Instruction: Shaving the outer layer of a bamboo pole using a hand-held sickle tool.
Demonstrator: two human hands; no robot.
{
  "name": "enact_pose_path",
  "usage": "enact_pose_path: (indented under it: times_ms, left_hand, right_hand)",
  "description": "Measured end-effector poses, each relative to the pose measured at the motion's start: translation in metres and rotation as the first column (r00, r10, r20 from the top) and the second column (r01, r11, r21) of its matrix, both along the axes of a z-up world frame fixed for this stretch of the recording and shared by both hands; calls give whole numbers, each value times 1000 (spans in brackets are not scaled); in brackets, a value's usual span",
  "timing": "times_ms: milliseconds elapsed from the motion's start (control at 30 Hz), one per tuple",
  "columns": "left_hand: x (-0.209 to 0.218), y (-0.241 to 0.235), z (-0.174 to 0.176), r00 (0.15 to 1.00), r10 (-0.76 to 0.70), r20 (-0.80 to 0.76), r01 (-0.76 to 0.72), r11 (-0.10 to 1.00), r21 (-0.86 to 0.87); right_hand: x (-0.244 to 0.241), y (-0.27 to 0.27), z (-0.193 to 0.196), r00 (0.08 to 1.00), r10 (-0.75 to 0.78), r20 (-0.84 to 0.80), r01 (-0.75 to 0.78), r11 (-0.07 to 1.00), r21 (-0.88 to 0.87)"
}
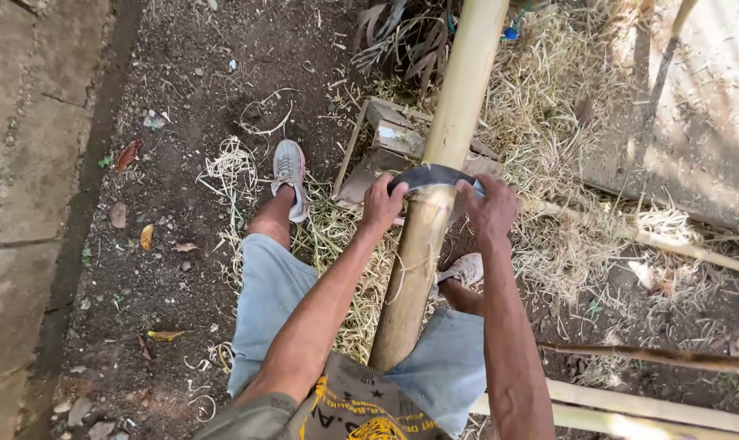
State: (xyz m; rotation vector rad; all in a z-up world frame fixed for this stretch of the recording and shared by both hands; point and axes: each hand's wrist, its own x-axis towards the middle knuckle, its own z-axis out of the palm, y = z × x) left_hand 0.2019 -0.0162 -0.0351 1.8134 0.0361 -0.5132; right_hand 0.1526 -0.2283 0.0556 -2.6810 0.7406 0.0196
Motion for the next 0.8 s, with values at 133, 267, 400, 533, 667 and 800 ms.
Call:
enact_pose_path:
  times_ms: [133,267,400,533,667,800]
  left_hand:
    - [-1,6,20,999,47,18,-47,999,-1]
    - [-66,43,26,994,16,107,-12,999,-41]
    - [-100,53,13,962,6,274,-8,1000,6]
    - [-56,39,56,995,-41,-93,45,998,41]
    - [-34,18,11,998,0,58,1,1000,-14]
    - [-60,35,45,996,-17,92,27,993,-113]
  right_hand:
    - [-19,4,-20,998,-17,-53,16,1000,-18]
    - [-89,32,-39,971,115,212,-70,976,-207]
    - [-103,46,-21,988,53,146,-48,998,-37]
    - [-82,21,-35,995,35,89,-44,993,106]
    - [-57,12,-25,993,-10,118,1,997,76]
    - [-98,19,-58,949,109,295,-81,991,-106]
